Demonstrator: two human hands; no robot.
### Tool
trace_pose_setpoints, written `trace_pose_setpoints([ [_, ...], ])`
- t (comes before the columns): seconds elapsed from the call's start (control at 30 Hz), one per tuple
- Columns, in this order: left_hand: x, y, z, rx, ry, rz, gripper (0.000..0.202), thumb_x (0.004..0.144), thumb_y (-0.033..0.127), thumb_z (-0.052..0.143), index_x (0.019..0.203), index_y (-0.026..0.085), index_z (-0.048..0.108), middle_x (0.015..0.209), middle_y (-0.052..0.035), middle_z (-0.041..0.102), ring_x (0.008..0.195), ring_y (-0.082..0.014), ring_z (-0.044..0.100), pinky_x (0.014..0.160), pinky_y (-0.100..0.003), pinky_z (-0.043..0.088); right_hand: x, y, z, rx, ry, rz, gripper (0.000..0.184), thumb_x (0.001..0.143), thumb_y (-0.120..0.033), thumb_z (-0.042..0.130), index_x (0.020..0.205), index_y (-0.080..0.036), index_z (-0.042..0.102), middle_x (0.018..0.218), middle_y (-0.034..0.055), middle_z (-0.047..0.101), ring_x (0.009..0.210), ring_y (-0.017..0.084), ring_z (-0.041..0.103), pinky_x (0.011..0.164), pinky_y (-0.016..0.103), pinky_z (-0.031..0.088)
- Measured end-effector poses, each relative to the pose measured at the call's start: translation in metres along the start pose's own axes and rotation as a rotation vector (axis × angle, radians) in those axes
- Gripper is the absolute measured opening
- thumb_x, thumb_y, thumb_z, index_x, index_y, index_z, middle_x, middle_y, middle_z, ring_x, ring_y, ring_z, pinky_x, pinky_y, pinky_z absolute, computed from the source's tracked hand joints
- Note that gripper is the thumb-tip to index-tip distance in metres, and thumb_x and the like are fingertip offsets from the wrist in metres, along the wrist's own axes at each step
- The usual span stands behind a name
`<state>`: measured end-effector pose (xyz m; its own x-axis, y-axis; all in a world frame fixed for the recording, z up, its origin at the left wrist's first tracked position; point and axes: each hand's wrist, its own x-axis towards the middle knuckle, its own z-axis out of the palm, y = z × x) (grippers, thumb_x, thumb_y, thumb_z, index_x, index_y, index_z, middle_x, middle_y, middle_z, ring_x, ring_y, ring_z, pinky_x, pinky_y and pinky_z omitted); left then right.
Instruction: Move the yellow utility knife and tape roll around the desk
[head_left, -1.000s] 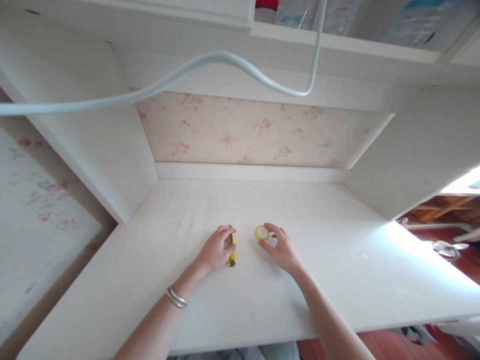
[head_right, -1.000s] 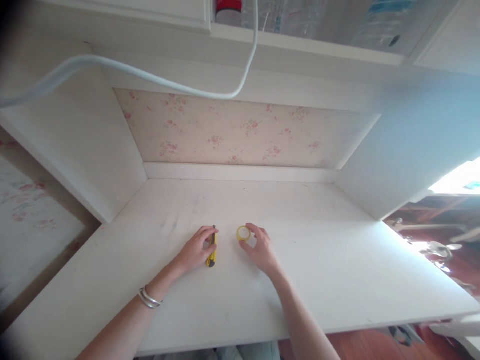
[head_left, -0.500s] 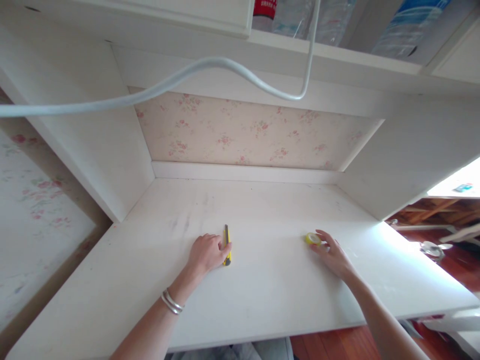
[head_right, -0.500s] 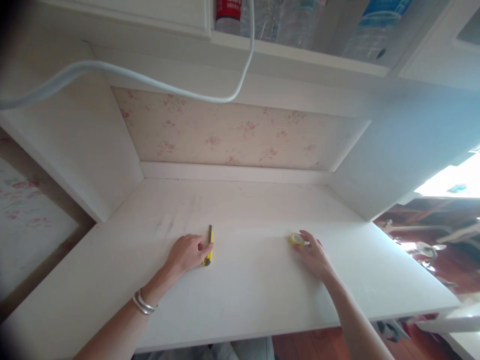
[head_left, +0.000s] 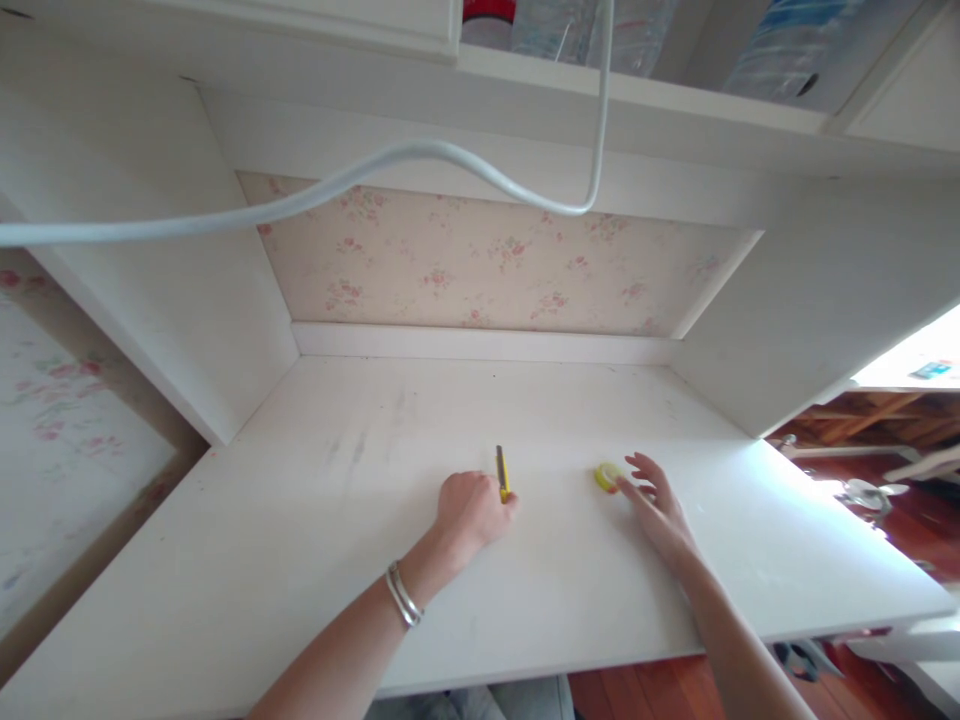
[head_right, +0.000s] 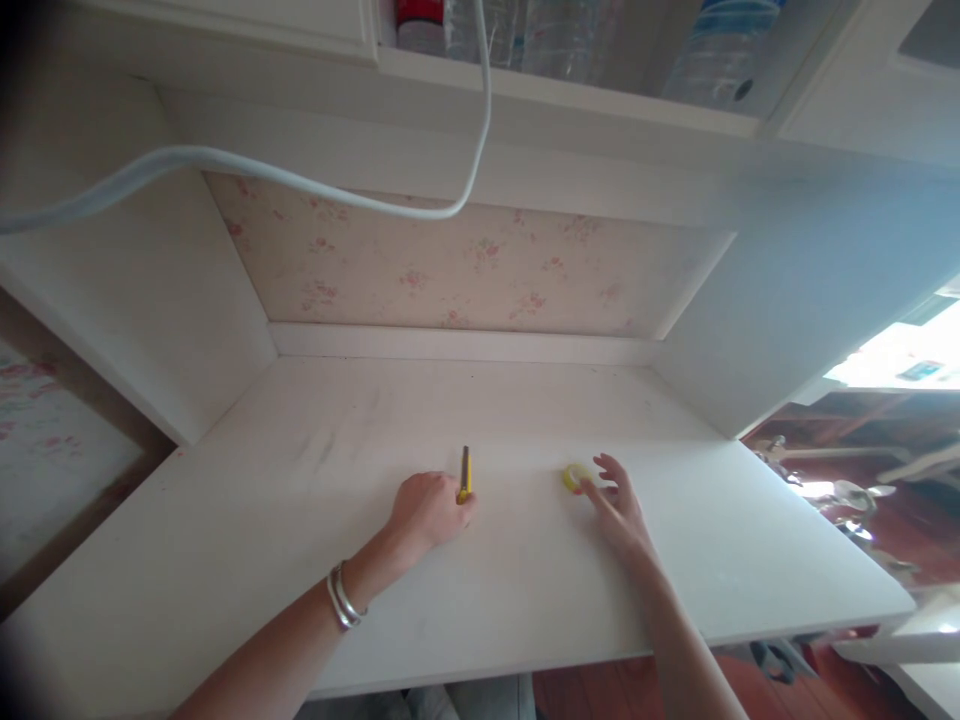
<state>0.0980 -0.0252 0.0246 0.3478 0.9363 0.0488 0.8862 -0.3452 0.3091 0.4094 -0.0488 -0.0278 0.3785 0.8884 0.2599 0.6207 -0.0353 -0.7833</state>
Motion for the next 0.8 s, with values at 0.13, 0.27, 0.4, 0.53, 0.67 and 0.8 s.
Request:
trace_pose_setpoints([
  [0.13, 0.02, 0.065, 0.018, -0.062, -0.028, 0.09, 0.044, 0.083, 0.044, 0.041, 0.086, 0.012, 0.071, 0.082, -0.0162, 0.069, 0.08, -0.0264, 0.065, 0.069, -0.035, 0.046, -0.004, -0.006, -0.005, 0.128, 0.12, 0.074, 0.051, 0.076, -0.052, 0.053, 0.118, -0.025, 0.048, 0.112, 0.0062, 0.059, 0.096, 0.02, 0.054, 0.078, 0.032, 0.045],
  [0.27, 0.037, 0.107, 0.034, -0.101, -0.089, 0.162, 0.04, 0.082, 0.039, 0.043, 0.086, 0.012, 0.071, 0.082, -0.0167, 0.069, 0.08, -0.0272, 0.065, 0.069, -0.036, 0.047, -0.003, -0.001, -0.007, 0.131, 0.164, 0.137, 0.05, 0.075, -0.054, 0.053, 0.114, -0.024, 0.052, 0.105, 0.0059, 0.061, 0.094, 0.021, 0.054, 0.077, 0.033, 0.045],
  [0.4, 0.048, 0.121, 0.047, -0.106, -0.115, 0.176, 0.038, 0.083, 0.036, 0.042, 0.086, 0.011, 0.071, 0.082, -0.0171, 0.068, 0.08, -0.0271, 0.064, 0.068, -0.037, 0.046, -0.001, 0.008, -0.006, 0.147, 0.161, 0.178, 0.05, 0.075, -0.054, 0.053, 0.115, -0.024, 0.052, 0.103, 0.005, 0.06, 0.09, 0.02, 0.056, 0.077, 0.032, 0.044],
  [0.53, 0.051, 0.126, 0.054, -0.132, -0.103, 0.213, 0.046, 0.085, 0.042, 0.038, 0.087, 0.01, 0.07, 0.082, -0.018, 0.068, 0.081, -0.0284, 0.064, 0.07, -0.039, 0.045, 0.001, 0.01, -0.005, 0.146, 0.157, 0.183, 0.049, 0.077, -0.054, 0.052, 0.115, -0.024, 0.053, 0.101, 0.0046, 0.061, 0.083, 0.019, 0.056, 0.074, 0.031, 0.044],
  [0.67, 0.042, 0.117, 0.046, -0.167, -0.094, 0.205, 0.064, 0.085, 0.059, 0.027, 0.086, 0.012, 0.07, 0.081, -0.0183, 0.068, 0.08, -0.0287, 0.063, 0.07, -0.04, 0.043, -0.003, 0.0, -0.009, 0.167, 0.192, 0.166, 0.046, 0.08, -0.055, 0.047, 0.112, -0.022, 0.053, 0.097, 0.0044, 0.062, 0.079, 0.018, 0.055, 0.073, 0.031, 0.043],
  [0.8, 0.021, 0.07, 0.02, -0.231, -0.028, 0.206, 0.064, 0.086, 0.061, 0.022, 0.078, 0.018, 0.068, 0.079, -0.0114, 0.067, 0.074, -0.0225, 0.062, 0.064, -0.032, 0.041, -0.017, -0.017, -0.012, 0.088, 0.322, 0.164, 0.041, 0.084, -0.054, 0.041, 0.104, -0.021, 0.057, 0.088, 0.0037, 0.063, 0.073, 0.017, 0.052, 0.07, 0.029, 0.041],
])
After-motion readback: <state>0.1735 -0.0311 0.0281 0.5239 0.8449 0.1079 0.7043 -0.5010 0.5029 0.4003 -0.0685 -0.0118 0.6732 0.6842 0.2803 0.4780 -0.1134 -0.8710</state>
